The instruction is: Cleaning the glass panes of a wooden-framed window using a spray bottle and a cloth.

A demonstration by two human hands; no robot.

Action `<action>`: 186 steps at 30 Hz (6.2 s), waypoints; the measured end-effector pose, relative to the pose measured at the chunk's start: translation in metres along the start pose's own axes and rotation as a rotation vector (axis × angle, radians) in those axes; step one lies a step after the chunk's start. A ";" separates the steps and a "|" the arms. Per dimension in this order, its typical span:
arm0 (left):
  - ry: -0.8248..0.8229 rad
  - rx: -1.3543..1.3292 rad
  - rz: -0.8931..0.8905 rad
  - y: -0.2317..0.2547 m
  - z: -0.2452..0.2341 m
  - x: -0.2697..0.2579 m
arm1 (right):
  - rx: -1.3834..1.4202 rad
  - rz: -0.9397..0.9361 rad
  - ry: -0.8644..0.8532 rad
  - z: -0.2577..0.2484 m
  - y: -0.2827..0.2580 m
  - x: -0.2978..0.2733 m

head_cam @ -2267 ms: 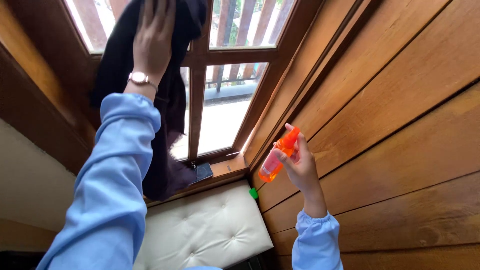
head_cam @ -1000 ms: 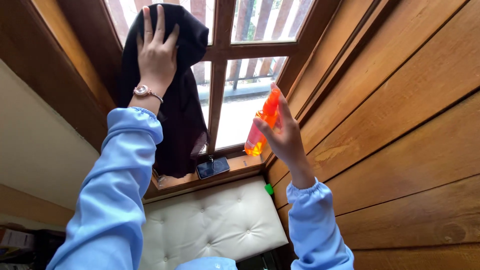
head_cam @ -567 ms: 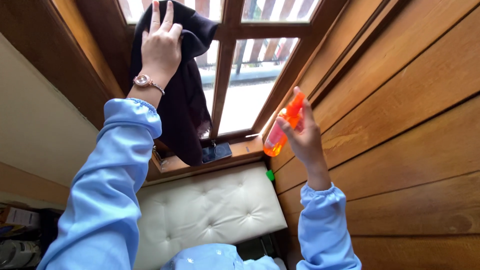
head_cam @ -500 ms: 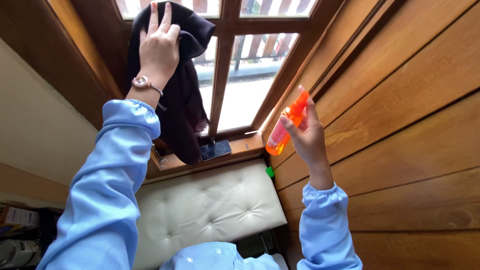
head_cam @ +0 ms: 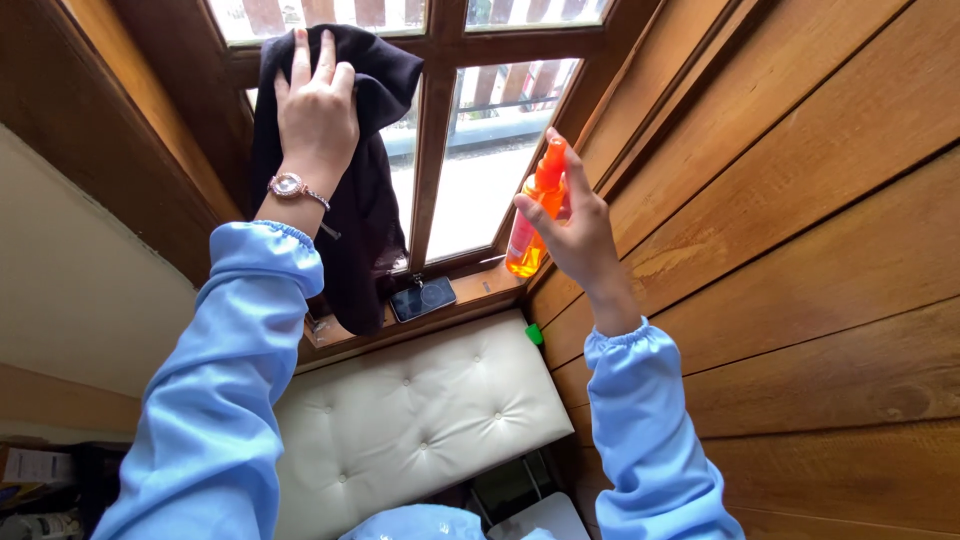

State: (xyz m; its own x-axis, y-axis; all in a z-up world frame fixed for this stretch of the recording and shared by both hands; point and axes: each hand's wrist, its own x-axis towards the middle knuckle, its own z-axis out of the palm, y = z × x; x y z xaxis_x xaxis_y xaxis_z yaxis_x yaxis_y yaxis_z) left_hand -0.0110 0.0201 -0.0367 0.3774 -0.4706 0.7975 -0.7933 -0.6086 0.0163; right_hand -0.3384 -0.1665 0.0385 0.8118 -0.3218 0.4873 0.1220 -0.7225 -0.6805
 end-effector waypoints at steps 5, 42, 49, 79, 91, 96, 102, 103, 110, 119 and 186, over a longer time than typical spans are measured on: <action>-0.007 -0.119 -0.072 0.013 -0.010 -0.004 | -0.001 0.051 -0.025 0.009 0.010 -0.006; 0.185 -0.550 -0.575 0.089 -0.038 -0.007 | 0.212 0.055 -0.128 -0.023 0.136 0.028; 0.217 -0.615 -0.542 0.095 -0.022 0.010 | 0.144 0.058 -0.112 -0.023 0.143 0.040; 0.151 -1.000 -0.575 0.048 0.134 -0.063 | 0.291 0.148 0.240 0.089 0.277 0.066; 0.177 -1.322 -0.367 0.056 0.202 -0.093 | -0.071 -0.171 0.481 0.128 0.315 0.058; 0.196 -1.337 -0.336 0.053 0.227 -0.116 | -0.069 -0.191 0.517 0.148 0.317 0.046; 0.168 -1.573 -0.293 0.063 0.240 -0.134 | 0.238 -0.138 0.544 0.161 0.301 0.010; 0.168 -1.585 -0.282 0.066 0.243 -0.137 | 0.227 -0.143 0.554 0.163 0.301 0.001; 0.067 -1.767 -0.289 0.080 0.241 -0.140 | 0.127 -0.015 0.572 0.180 0.271 -0.040; 0.172 -1.818 -0.229 0.086 0.193 -0.093 | 0.373 -0.069 0.442 0.204 0.182 -0.044; -0.051 -1.424 -0.072 0.009 0.196 -0.151 | -0.447 -0.112 0.590 0.249 0.401 0.091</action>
State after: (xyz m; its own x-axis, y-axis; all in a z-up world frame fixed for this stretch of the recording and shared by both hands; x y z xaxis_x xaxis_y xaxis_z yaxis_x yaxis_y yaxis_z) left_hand 0.0187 -0.0391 -0.2755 0.4287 -0.5078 0.7473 -0.5555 0.5042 0.6612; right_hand -0.0735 -0.3329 -0.3264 0.3519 -0.4154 0.8388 -0.1596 -0.9097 -0.3835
